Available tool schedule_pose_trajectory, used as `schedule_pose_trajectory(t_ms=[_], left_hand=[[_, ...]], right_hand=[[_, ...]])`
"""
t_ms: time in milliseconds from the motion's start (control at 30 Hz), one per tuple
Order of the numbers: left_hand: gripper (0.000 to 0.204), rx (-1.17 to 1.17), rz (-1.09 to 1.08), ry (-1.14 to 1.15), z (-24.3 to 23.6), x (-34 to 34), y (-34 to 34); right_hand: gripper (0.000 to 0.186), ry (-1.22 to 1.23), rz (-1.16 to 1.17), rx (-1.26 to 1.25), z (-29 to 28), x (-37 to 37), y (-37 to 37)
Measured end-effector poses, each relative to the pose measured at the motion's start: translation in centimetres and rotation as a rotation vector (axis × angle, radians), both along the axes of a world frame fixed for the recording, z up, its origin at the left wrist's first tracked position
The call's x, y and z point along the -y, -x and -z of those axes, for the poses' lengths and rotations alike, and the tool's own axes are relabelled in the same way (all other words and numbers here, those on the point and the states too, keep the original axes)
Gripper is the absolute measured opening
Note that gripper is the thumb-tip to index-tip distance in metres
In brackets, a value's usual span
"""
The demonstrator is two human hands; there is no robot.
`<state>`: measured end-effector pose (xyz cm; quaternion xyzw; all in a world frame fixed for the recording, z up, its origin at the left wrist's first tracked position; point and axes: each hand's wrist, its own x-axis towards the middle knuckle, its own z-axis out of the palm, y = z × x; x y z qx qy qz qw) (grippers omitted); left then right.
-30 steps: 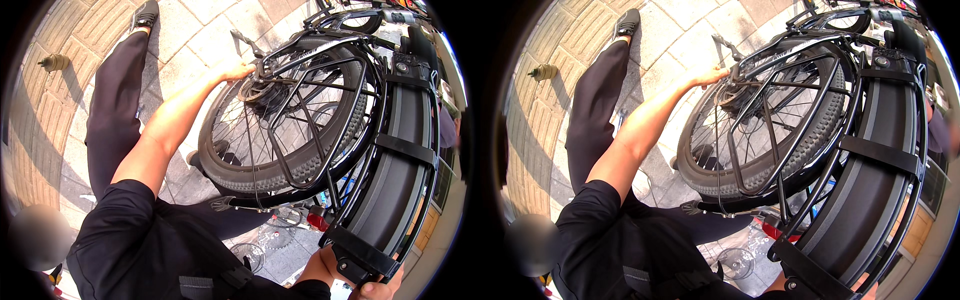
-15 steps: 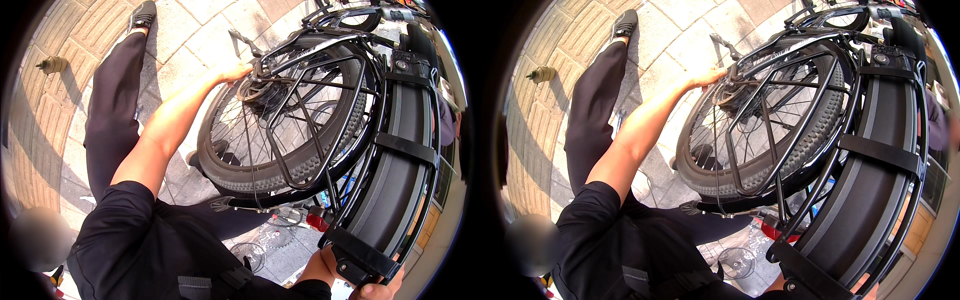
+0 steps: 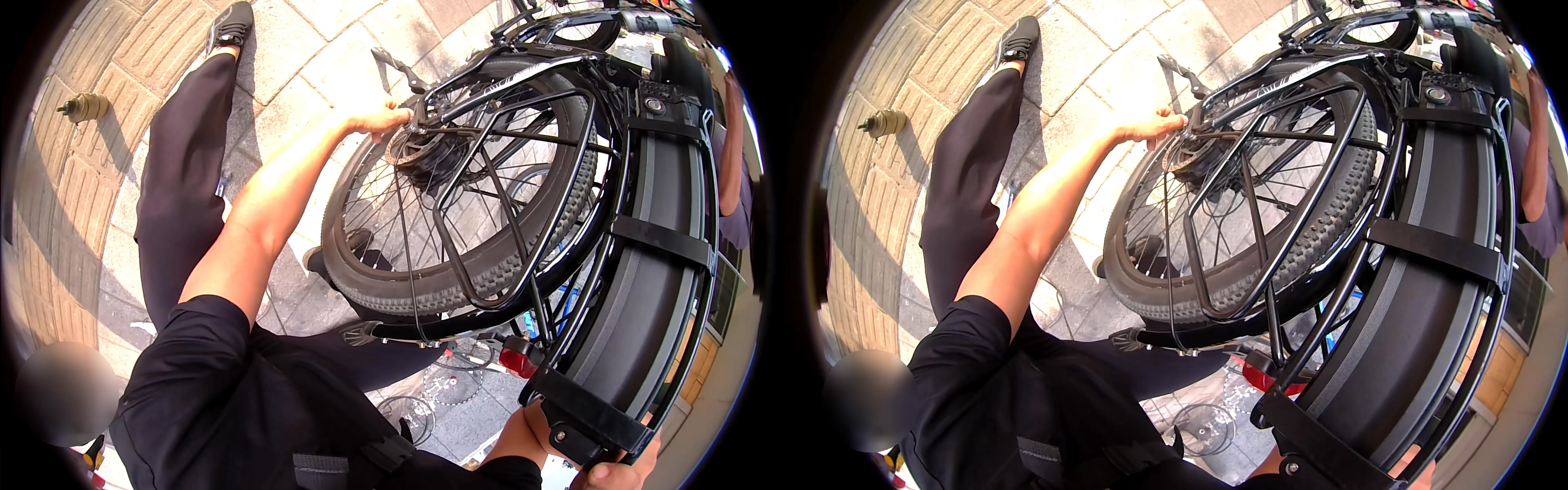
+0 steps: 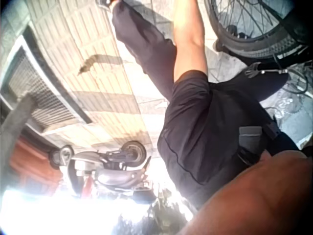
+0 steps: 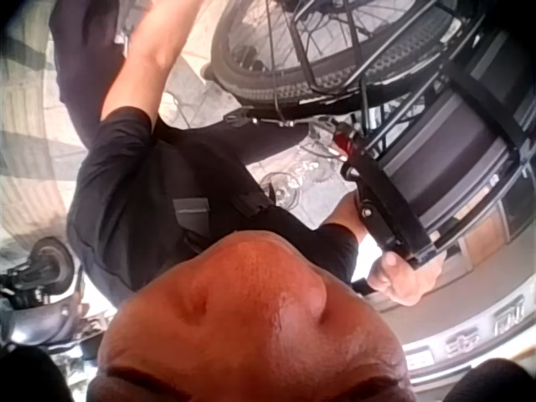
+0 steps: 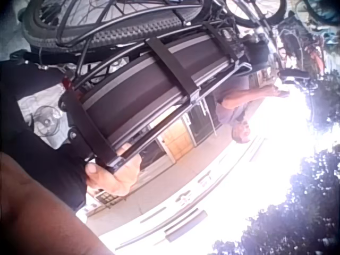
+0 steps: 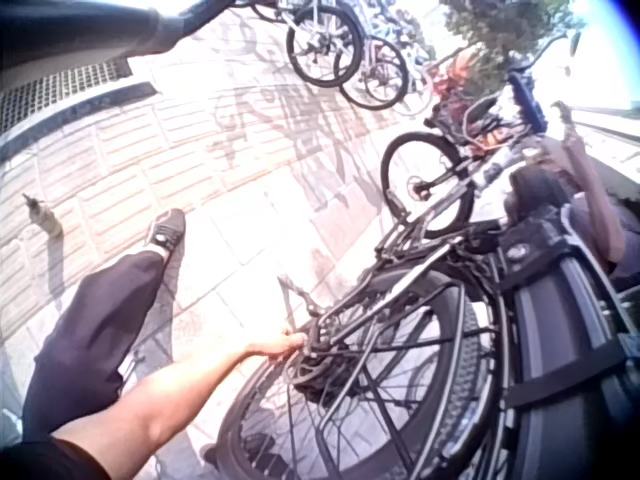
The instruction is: The person carries a bicycle tire out of a shop, places it on the ground, then uses a wrench to loosen and tighten the rear axle nuts of an electric bicycle. The person also adjusts the rear rack and checks the wheel alignment.
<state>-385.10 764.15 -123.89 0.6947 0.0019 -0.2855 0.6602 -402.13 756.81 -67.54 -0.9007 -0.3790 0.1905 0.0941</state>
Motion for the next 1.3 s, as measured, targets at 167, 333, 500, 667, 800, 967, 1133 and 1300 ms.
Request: schedule_pose_trajectory(t_ms=[167, 333, 500, 667, 800, 967, 1133, 1300], left_hand=[[0.062, 0.013, -0.019, -0.039, 0.4, 1.2, -0.3], [0.045, -0.01, -0.07, 0.068, -0.3, 0.4, -0.1], [0.031, -0.018, -0.008, 0.202, -0.3, -0.9, 0.1], [0.049, 0.005, -0.054, -0.077, 0.4, 0.9, -0.3], [0.051, 0.131, -0.051, -0.324, 1.0, 2.0, -0.9], [0.038, 0.042, -0.052, 0.014, 0.1, 0.0, -0.7], [0.032, 0.116, 0.096, -0.045, -2.2, -2.4, -0.3], [0.047, 0.108, 0.08, -0.207, -1.0, -0.6, -0.6]], right_hand=[[0.054, 0.012, -0.012, -0.006, 0.0, -0.2, 0.1], [0.05, 0.079, -0.035, -0.145, -1.9, 1.1, 0.1], [0.041, 0.001, -0.137, -0.004, -0.4, 0.6, -0.5], [0.038, -0.03, -0.171, 0.029, 0.0, 0.8, -0.6], [0.038, -0.017, -0.156, -0.016, -0.3, 0.9, -0.6], [0.042, -0.012, -0.08, -0.001, -0.1, 0.5, -0.3], [0.042, 0.003, -0.063, -0.029, -0.3, 0.5, -0.2], [0.033, -0.004, -0.143, -0.069, -0.7, 1.2, -0.7]])
